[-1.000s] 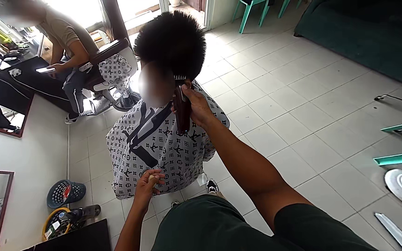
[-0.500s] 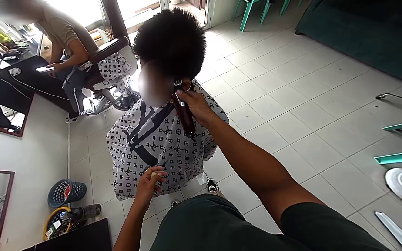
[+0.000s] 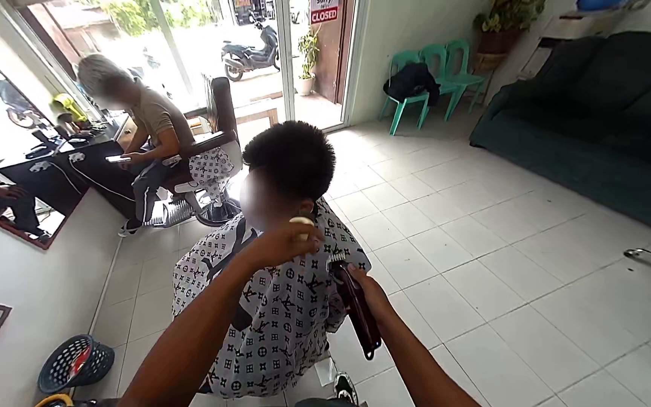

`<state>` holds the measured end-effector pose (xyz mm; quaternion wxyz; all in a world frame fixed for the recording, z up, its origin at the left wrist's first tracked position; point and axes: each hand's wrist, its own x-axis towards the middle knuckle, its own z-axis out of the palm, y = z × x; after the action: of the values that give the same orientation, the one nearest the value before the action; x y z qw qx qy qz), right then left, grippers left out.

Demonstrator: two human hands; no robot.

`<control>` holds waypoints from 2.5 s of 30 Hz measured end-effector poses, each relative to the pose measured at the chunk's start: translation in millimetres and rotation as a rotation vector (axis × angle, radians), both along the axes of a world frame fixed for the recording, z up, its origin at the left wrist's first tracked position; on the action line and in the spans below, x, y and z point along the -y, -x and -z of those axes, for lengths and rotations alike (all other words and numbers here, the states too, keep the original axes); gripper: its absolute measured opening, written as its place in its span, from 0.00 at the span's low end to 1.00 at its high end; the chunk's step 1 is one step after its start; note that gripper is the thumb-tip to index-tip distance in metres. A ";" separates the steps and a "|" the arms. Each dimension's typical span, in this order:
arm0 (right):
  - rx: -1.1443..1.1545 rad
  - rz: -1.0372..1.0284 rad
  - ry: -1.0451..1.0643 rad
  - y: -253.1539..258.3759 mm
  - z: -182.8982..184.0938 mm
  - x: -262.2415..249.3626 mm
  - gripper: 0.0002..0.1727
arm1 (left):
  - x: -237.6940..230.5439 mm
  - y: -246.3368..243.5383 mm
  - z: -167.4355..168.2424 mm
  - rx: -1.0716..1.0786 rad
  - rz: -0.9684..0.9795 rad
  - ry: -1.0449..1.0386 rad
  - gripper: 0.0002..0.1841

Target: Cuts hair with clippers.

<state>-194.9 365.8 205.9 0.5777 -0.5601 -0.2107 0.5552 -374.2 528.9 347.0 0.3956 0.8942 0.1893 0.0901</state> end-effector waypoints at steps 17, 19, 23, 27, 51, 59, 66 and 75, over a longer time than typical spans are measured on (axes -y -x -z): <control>-0.009 0.092 -0.069 -26.3 22.8 21.0 0.21 | -14.7 -19.5 -22.6 0.251 -0.204 0.413 0.11; 0.001 0.053 -0.050 -24.7 19.0 14.0 0.21 | -18.0 -18.0 -18.2 0.092 -0.269 0.412 0.12; 0.098 -0.029 -0.079 -23.3 -10.5 -7.3 0.19 | 9.2 7.5 13.6 -0.211 -0.228 0.317 0.16; 0.021 0.212 -0.375 -3.0 -34.5 -48.4 0.21 | 72.8 52.0 82.4 0.063 -0.404 0.516 0.11; 0.143 -0.161 -0.206 53.2 -62.9 -123.7 0.27 | 168.4 117.8 176.2 -0.002 -0.710 0.780 0.09; 0.194 -0.161 -0.232 54.7 -64.2 -121.3 0.28 | 169.2 120.7 177.8 -0.013 -0.725 0.781 0.09; 0.286 -0.109 -0.346 53.8 -67.3 -116.0 0.27 | 168.5 121.0 178.0 -0.013 -0.729 0.776 0.09; 0.232 -0.102 -0.377 49.6 -70.0 -113.1 0.30 | 167.6 121.9 181.1 -0.012 -0.719 0.766 0.09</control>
<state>-244.5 478.9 276.0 0.6152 -0.4910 -0.4037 0.4664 -496.1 361.3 166.0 0.6370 0.5648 0.5058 0.1392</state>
